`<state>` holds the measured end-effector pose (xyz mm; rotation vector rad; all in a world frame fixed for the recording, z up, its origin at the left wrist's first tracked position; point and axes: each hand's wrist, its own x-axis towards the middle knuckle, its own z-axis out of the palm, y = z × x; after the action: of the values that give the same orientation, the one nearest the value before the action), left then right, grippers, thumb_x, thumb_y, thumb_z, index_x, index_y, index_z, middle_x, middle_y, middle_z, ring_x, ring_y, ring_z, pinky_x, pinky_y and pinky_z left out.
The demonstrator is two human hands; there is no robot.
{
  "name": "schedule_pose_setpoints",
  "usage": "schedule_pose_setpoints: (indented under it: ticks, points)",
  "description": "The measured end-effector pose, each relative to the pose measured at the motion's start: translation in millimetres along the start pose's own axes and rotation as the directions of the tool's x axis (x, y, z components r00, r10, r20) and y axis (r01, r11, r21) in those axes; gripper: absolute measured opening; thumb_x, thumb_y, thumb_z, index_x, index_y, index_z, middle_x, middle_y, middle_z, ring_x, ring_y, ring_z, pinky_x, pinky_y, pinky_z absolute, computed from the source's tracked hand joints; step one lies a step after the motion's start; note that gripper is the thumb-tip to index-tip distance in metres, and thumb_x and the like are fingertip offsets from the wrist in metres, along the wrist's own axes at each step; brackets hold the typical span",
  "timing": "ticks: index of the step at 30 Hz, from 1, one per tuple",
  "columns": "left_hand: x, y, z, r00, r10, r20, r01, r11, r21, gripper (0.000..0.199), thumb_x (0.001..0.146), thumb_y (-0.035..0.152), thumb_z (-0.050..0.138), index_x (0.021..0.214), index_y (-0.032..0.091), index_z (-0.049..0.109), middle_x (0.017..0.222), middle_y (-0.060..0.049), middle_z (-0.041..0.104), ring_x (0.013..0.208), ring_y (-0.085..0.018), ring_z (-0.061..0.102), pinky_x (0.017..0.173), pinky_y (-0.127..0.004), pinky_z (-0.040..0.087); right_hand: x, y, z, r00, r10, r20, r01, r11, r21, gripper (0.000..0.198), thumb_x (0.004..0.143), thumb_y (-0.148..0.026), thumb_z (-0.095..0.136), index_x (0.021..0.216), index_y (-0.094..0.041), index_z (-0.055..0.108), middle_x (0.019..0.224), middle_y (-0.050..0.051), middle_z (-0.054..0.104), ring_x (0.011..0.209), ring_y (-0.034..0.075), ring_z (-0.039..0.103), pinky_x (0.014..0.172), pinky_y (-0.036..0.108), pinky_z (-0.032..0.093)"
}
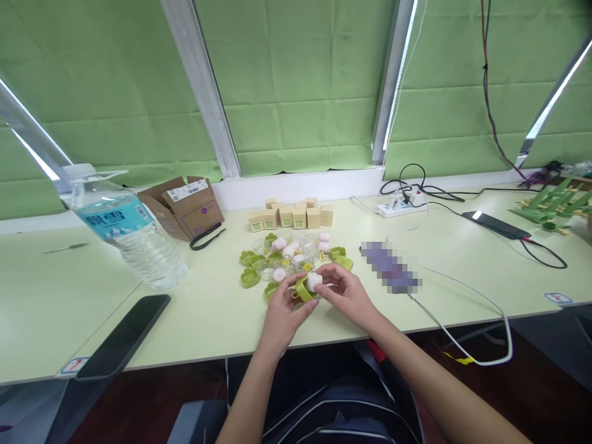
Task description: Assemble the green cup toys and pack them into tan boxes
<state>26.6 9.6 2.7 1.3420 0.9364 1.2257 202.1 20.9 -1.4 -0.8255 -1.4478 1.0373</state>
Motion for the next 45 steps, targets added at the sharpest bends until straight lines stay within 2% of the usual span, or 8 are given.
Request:
schedule_pose_setpoints:
  ticks: [6,17,22,25,28,35,41,45]
  points:
    - [-0.3,0.0,0.5,1.000,0.013,-0.019,-0.013,1.000,-0.007,0.062,0.073,0.031,0.085,0.128,0.021,0.060,0.123,-0.011,0.070,0.107,-0.022,0.070,0.098,-0.038,0.056,-0.5,-1.0,0.8,0.999,-0.027,-0.032,0.027,0.999,-0.028,0.030,0.087,-0.043,0.073,0.108,-0.023,0.065,0.101,0.005,0.073,0.093,0.019,0.071,0.083,0.032,0.061]
    - [0.0,-1.4,0.2,0.999,0.039,-0.032,-0.038,0.999,0.019,0.063,0.073,0.034,0.085,0.130,0.021,0.062,0.130,-0.012,0.068,0.111,-0.024,0.069,0.100,-0.039,0.056,-1.6,-0.2,0.6,0.998,-0.057,-0.003,0.057,0.995,-0.076,0.030,0.085,-0.039,0.076,0.110,-0.023,0.073,0.104,0.006,0.075,0.092,0.019,0.073,0.085,0.035,0.063]
    - [0.6,-0.6,0.1,1.000,0.009,-0.026,-0.009,1.000,0.007,0.066,0.071,0.033,0.086,0.131,0.020,0.063,0.133,-0.014,0.067,0.116,-0.026,0.068,0.104,-0.040,0.054,-2.0,2.2,1.5,0.994,-0.109,0.011,0.110,0.986,-0.126,0.031,0.086,-0.037,0.076,0.114,-0.023,0.075,0.108,0.006,0.075,0.091,0.019,0.073,0.084,0.035,0.064]
    - [0.3,2.0,0.6,1.000,-0.013,0.006,0.013,1.000,-0.013,0.070,0.074,0.035,0.084,0.138,0.020,0.058,0.141,-0.014,0.062,0.125,-0.027,0.063,0.109,-0.041,0.050,-1.6,3.2,0.9,0.989,-0.145,-0.005,0.141,0.972,-0.185,0.036,0.086,-0.037,0.075,0.120,-0.024,0.073,0.115,0.007,0.075,0.093,0.019,0.073,0.084,0.035,0.064]
    - [0.8,4.2,1.1,1.000,-0.028,0.014,0.028,1.000,-0.012,0.067,0.082,0.042,0.077,0.141,0.020,0.056,0.145,-0.014,0.060,0.131,-0.027,0.060,0.110,-0.040,0.050,-1.2,1.9,0.5,0.983,-0.179,-0.039,0.165,0.956,-0.242,0.038,0.086,-0.037,0.075,0.122,-0.025,0.071,0.118,0.007,0.074,0.098,0.021,0.072,0.084,0.035,0.063]
    - [3.2,2.3,0.6,0.998,0.007,-0.065,-0.004,0.998,0.055,0.052,0.086,0.051,0.071,0.128,0.021,0.064,0.129,-0.010,0.069,0.117,-0.024,0.066,0.102,-0.036,0.053,-1.1,-3.5,1.3,0.952,-0.305,-0.004,0.282,0.885,-0.372,0.032,0.088,-0.034,0.073,0.119,-0.028,0.074,0.107,0.005,0.077,0.094,0.022,0.070,0.080,0.036,0.061]
    - [4.3,-0.4,-1.0,0.998,0.015,-0.063,-0.009,0.996,0.090,0.046,0.092,0.052,0.063,0.127,0.021,0.066,0.125,-0.009,0.071,0.116,-0.024,0.065,0.105,-0.037,0.049,-1.9,-1.9,1.5,0.912,-0.409,0.033,0.383,0.820,-0.426,0.032,0.089,-0.029,0.073,0.120,-0.030,0.073,0.114,0.005,0.077,0.105,0.023,0.070,0.094,0.041,0.057]
    - [4.6,1.2,0.9,0.999,0.008,-0.050,-0.001,0.991,0.135,0.047,0.092,0.051,0.062,0.127,0.021,0.066,0.126,-0.009,0.071,0.117,-0.025,0.065,0.104,-0.038,0.050,-1.8,-2.1,1.4,0.906,-0.420,0.057,0.401,0.804,-0.440,0.031,0.090,-0.028,0.072,0.121,-0.030,0.072,0.115,0.005,0.076,0.106,0.022,0.070,0.096,0.040,0.056]
